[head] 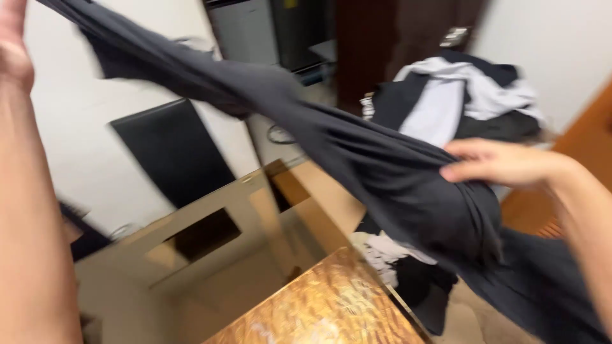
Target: The person picks up a dress from a pile of clothes, spreads it on a table, and folds it into a rectangle. They then retrieve a shirt from the pile, shake it out, and fold it on the table before adding it to a stack.
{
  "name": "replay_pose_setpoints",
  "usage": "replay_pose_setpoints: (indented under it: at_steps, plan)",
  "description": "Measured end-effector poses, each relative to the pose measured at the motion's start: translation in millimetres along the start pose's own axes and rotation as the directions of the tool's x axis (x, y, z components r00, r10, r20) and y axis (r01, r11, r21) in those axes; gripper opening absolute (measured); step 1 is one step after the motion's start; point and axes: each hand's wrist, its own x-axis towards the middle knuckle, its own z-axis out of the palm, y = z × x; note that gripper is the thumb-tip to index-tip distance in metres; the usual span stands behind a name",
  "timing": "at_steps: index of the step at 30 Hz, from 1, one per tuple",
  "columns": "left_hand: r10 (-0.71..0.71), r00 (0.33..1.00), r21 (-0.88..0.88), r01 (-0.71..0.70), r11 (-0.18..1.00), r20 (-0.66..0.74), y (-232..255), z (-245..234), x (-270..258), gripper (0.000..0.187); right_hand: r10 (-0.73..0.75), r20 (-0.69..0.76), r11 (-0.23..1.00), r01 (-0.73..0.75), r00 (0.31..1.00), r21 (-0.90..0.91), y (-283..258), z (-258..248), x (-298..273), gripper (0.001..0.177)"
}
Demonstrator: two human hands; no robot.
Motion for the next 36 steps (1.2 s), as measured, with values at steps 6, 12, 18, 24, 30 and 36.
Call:
replay_pose_setpoints:
  at_steps: [6,12,18,24,30,36]
  plan:
    - [-0.033,0.999,0.465,0.05,0.884,-0.043,-86.7,-151.5,-42.0,0.092,-0.405,-0.148,0.787,0.427,0.902,0.445,-112.0,137.3,132.4,0.057]
    - [-0.613,0.78,0.934,0.3,0.192,-0.125,-205.8,-157.1,-282.0,0.064,-0.226,0.288,0.798,0.346,0.931,-0.494,38.7,345.4,237.4,0.07]
    - [-0.89,0.411,0.907,0.422,-0.007,-0.197,-266.7,-190.0,-464.2,0.068,-0.334,0.281,0.593,0.433,0.9,-0.679,64.8,452.6,248.6,0.035]
    - [-0.824,0.558,0.824,0.508,0.25,-0.094,-252.0,-229.7,-517.5,0.057,-0.441,0.122,0.516,0.363,0.889,-0.776,-39.7,523.0,198.6,0.071]
    - [-0.836,0.545,0.821,0.505,0.266,-0.064,-228.4,-262.1,-495.9,0.059,-0.199,0.172,0.749,0.263,0.965,-0.609,-4.6,536.1,281.0,0.04]
    - [-0.464,0.884,0.713,0.288,0.639,0.059,-180.0,-211.9,-447.7,0.112,-0.043,0.67,0.969,0.194,0.741,-0.153,-214.3,435.3,141.2,0.039]
